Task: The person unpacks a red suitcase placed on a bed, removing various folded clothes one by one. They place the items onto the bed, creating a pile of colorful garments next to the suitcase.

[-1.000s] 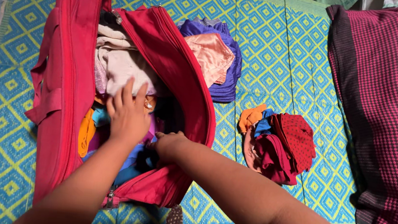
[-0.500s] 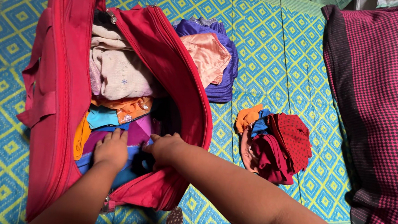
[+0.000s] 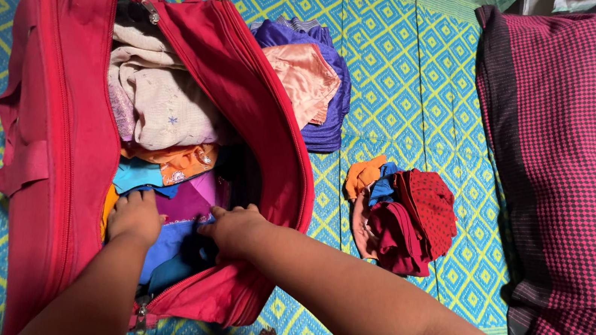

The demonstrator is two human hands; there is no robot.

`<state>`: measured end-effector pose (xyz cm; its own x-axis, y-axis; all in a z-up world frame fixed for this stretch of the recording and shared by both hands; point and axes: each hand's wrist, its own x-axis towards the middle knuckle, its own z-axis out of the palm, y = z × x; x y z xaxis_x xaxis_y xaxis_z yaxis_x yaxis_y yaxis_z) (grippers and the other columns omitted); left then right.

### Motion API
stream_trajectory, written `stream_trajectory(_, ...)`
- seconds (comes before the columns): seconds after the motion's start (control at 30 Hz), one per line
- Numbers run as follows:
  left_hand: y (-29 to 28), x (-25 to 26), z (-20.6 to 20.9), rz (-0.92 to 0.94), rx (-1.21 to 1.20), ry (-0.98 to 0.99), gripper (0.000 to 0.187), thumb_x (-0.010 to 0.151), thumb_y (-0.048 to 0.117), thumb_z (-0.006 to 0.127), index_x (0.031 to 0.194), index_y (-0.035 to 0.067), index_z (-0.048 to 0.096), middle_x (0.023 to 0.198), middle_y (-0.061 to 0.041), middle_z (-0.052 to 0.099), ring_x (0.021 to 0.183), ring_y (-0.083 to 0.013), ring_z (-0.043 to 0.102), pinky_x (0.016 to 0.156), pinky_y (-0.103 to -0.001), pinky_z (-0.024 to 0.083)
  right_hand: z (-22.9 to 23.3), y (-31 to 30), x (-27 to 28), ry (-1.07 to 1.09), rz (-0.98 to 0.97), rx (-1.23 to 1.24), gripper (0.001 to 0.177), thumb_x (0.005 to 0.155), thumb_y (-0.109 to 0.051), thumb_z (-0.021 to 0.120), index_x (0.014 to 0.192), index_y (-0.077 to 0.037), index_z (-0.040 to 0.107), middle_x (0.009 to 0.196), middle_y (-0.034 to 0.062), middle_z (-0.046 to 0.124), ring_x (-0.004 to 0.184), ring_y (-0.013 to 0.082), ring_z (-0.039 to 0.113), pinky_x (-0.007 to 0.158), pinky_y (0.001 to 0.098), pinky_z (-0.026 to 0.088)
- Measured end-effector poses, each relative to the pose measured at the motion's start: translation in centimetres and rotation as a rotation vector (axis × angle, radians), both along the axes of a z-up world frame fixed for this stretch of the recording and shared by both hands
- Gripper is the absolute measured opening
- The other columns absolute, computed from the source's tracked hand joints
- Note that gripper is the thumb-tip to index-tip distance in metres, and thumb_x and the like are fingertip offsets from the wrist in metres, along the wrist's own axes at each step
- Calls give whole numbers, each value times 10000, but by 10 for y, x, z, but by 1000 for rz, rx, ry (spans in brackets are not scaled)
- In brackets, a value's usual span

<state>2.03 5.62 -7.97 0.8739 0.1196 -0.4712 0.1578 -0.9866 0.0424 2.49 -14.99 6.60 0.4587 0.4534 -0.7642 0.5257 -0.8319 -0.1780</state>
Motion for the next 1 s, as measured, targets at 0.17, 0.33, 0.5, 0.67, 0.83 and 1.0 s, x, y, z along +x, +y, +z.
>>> stream_trajectory(0.17, 3, 10, 14, 32, 9, 30, 726, 826, 515, 790, 1382, 124, 535, 1396, -84, 589, 1328, -293, 550, 1079, -486, 447, -3, 1, 1, 19, -2, -1, 889, 739, -462, 858, 1527, -403, 450, 1674, 55, 281, 1410, 353, 455, 1073, 573, 408)
stream_trajectory(0.33, 0, 8, 21, 141, -157, 63, 601, 951, 468, 671, 1383, 76, 528, 1182, -180, 731, 1123, -380, 696, 959, -529, 518, -8, 3, 1, 17, -1, 9, 900, 732, -457, 862, 1528, -393, 446, 1669, 54, 288, 1412, 357, 455, 1067, 580, 417)
stream_trajectory(0.5, -3, 3, 28, 173, -257, 6, 384, 982, 383, 583, 1277, 140, 617, 1203, -194, 710, 1138, -420, 664, 967, -554, 516, -6, 1, 4, 6, -16, 22, 890, 729, -454, 865, 1519, -380, 463, 1651, 70, 314, 1406, 367, 459, 1065, 589, 419)
stream_trajectory(0.67, -8, -4, 38, 147, -393, -131, 377, 960, 370, 592, 1233, 118, 656, 1203, -206, 698, 1128, -423, 652, 960, -541, 516, -5, -5, 8, -44, -78, 97, 853, 761, -454, 824, 1528, -334, 469, 1550, 98, 446, 1359, 375, 518, 1062, 585, 438)
stream_trajectory(0.83, -14, 1, 92, 167, -513, -213, 419, 938, 385, 602, 1278, 149, 662, 1183, -212, 697, 1100, -439, 649, 940, -544, 516, -5, -13, 16, -162, -168, 280, 896, 784, -470, 808, 1556, -275, 397, 1545, 129, 442, 1364, 393, 502, 1065, 576, 436)
stream_trajectory(1.0, -14, 27, 139, 252, -755, -408, 355, 963, 304, 638, 1216, 59, 681, 1066, -224, 731, 967, -376, 708, 868, -484, 542, 27, -8, 10, -370, -229, 563, 1088, 752, -503, 868, 1592, -209, 242, 1617, 185, 349, 1401, 448, 446, 1073, 593, 415)
